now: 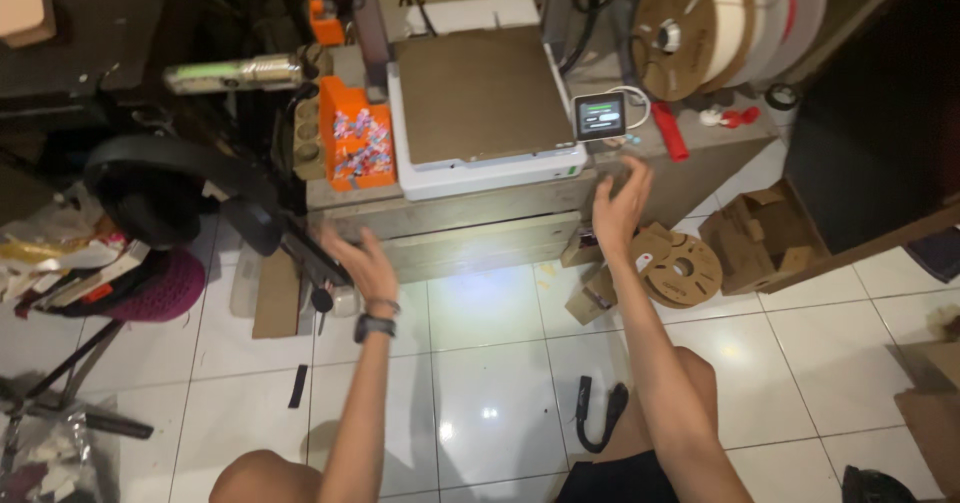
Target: The person organizes various items in a cluttered room. They handle a box, a rope, a black bag, and a small black box, placing them in different locations such as a drawer, a wall hook, and a shelf. The person also uses a computer mouse and keyboard briefly.
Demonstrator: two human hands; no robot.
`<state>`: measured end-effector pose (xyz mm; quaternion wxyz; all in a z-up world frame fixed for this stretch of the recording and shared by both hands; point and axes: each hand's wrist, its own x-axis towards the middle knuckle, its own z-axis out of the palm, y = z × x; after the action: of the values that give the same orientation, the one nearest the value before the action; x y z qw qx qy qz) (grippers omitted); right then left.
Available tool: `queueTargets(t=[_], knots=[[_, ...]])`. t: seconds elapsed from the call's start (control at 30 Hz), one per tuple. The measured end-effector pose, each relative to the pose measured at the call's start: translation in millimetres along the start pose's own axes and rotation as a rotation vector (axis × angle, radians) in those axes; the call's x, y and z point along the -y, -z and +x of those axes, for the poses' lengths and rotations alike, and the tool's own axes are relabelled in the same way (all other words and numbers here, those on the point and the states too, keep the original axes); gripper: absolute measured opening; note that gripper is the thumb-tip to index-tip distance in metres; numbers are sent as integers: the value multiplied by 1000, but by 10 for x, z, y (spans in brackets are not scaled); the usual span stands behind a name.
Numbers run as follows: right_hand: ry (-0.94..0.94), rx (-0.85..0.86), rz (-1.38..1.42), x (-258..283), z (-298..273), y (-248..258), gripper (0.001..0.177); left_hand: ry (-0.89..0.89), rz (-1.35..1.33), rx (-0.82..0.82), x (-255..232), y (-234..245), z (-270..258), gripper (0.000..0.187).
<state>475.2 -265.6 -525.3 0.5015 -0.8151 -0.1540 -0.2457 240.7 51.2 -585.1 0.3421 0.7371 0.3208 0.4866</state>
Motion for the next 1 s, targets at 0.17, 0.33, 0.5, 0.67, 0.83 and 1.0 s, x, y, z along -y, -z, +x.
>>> queueTargets(t=[0.17, 0.33, 0.5, 0.67, 0.83, 1.0], knots=[[355, 60, -197, 296, 410, 266, 59, -230, -21, 283, -731, -73, -490, 74], [382, 153, -331, 384, 586, 254, 65, -314, -50, 525, -993, -133, -537, 70], [376, 125, -295, 564, 539, 309, 58, -358, -40, 669, -1095, -102, -513, 60], [415, 63, -65, 866, 172, 331, 40, -300, -139, 756, -1032, -100, -535, 36], [457, 391, 148, 1450, -804, 27, 22, 312, -739, 927, -1197, 45, -455, 50], [519, 1006, 163, 2605, -1433, 90, 67, 793, -1473, 790, -1930, 1093, 1, 90]])
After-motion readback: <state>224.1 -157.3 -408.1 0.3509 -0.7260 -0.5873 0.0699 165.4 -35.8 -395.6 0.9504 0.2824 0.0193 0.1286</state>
